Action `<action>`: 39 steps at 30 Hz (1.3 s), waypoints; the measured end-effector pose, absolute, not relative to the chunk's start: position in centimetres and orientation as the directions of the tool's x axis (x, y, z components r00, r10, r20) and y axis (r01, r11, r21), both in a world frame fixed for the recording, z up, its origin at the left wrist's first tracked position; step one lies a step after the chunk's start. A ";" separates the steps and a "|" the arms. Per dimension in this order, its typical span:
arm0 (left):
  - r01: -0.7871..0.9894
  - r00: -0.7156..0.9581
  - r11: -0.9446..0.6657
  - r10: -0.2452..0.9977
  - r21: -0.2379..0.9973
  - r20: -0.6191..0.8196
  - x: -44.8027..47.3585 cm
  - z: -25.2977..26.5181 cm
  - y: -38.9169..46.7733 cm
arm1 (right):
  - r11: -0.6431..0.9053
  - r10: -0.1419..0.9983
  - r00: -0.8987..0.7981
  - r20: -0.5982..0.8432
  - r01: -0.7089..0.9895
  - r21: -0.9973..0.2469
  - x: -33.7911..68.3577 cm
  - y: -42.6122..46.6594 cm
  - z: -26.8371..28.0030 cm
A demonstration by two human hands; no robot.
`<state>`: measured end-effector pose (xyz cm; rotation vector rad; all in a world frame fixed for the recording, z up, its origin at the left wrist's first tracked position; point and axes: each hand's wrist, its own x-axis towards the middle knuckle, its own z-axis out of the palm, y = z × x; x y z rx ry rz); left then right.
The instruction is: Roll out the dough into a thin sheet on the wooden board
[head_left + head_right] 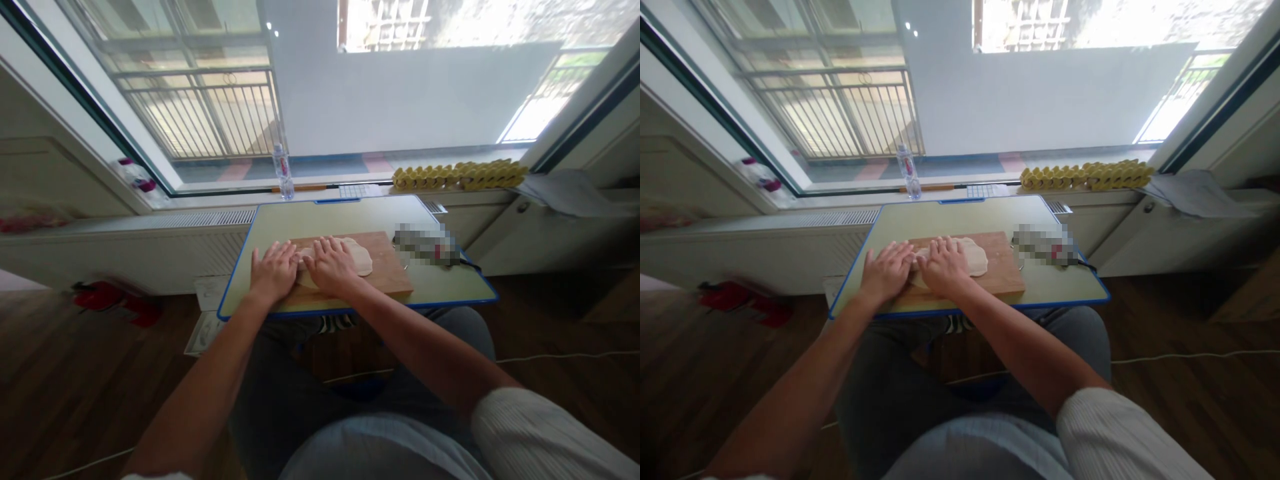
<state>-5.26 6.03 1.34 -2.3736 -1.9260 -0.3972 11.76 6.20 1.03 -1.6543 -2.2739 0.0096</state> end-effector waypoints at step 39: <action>0.951 0.257 -0.294 0.924 0.095 0.283 -8.0 0.7 9.6 | 0.474 0.880 -0.453 0.145 0.858 -0.199 14.2 14.5 1.8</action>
